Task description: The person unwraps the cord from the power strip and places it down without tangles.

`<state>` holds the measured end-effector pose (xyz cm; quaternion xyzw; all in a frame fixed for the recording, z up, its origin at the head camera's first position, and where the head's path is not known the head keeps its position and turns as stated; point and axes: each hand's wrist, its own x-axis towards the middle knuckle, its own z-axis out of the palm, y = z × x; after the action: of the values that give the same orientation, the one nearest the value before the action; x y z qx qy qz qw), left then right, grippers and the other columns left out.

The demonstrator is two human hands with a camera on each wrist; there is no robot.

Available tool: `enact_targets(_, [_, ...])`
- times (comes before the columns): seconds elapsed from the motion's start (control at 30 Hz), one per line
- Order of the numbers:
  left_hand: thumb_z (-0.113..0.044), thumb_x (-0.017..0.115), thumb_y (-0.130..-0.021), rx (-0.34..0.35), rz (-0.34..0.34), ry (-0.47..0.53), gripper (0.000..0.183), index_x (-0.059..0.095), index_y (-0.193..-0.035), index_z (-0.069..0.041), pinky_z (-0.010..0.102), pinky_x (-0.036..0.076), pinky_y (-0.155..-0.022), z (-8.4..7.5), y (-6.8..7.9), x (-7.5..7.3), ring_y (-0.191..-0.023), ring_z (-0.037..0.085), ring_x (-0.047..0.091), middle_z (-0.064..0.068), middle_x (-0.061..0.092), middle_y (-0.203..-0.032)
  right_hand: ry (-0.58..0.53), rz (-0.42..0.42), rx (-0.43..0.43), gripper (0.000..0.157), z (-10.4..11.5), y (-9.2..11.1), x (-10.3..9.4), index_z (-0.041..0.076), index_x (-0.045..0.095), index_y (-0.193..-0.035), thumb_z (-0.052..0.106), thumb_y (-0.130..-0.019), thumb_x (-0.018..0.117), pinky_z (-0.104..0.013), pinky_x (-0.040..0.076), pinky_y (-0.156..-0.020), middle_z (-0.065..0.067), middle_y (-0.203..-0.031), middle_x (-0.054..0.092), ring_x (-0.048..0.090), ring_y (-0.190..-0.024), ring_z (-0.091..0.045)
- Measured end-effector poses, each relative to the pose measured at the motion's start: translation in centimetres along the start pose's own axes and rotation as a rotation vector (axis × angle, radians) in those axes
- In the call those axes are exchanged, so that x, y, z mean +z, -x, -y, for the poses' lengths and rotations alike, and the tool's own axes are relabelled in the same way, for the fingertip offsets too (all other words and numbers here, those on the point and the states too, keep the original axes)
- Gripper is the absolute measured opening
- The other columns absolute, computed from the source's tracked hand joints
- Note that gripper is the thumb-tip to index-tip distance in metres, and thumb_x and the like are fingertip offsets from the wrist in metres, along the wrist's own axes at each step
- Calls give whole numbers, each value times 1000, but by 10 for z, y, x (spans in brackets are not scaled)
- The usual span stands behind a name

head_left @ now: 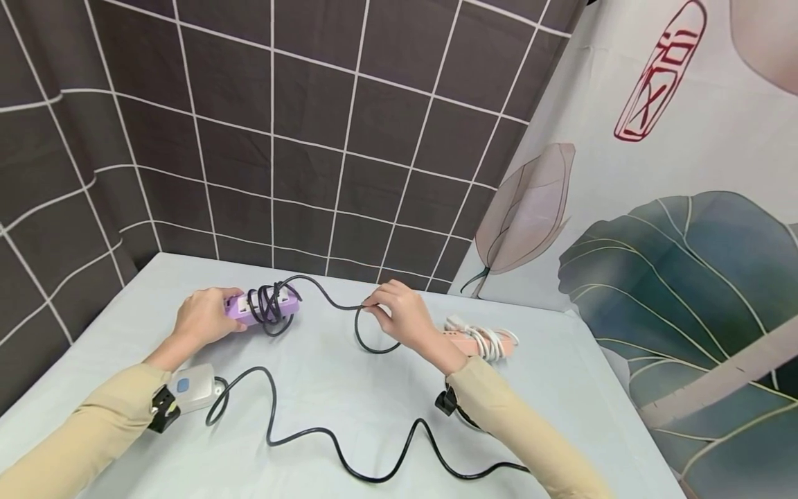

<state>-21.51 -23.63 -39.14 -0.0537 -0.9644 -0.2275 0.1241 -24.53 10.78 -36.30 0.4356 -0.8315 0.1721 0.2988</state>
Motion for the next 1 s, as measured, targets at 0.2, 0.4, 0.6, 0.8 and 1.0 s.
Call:
enact_targets(0.2, [-19,85,-60,-6,-6,9,65,64,-117,4,38,41,-57,1,2,0,-73,37,58,31,66,-94,15,7,-5,5,-8,9,0,11,73,-84,14,-87,70,-22,52,-69,3,-85,71,61,-81,-12])
enact_targets(0.4, [-19,85,-60,-1,-14,13,63,64,-115,4,38,41,-57,1,3,-1,-73,37,59,31,67,-95,43,54,19,3,-18,16,2,11,73,-85,13,-85,72,-23,53,-71,2,-86,71,62,-82,-13])
enact_targets(0.6, [-18,86,-59,1,-27,14,62,65,-113,4,40,42,-58,1,5,-2,-74,38,60,31,67,-96,60,84,65,5,-26,19,8,13,74,-84,11,-81,76,-24,54,-71,3,-85,71,62,-82,-12])
enact_targets(0.8, [-18,86,-59,3,-29,10,63,65,-114,4,41,42,-58,1,7,-3,-74,38,60,31,67,-96,65,124,139,5,-36,21,15,13,73,-85,10,-82,75,-25,54,-72,3,-85,71,63,-84,-13])
enact_targets(1.0, [-18,86,-60,8,-27,6,63,65,-115,4,41,42,-60,0,8,-4,-74,38,60,32,67,-97,49,193,252,6,-45,19,22,13,72,-90,9,-85,71,-29,55,-76,0,-90,71,64,-89,-18])
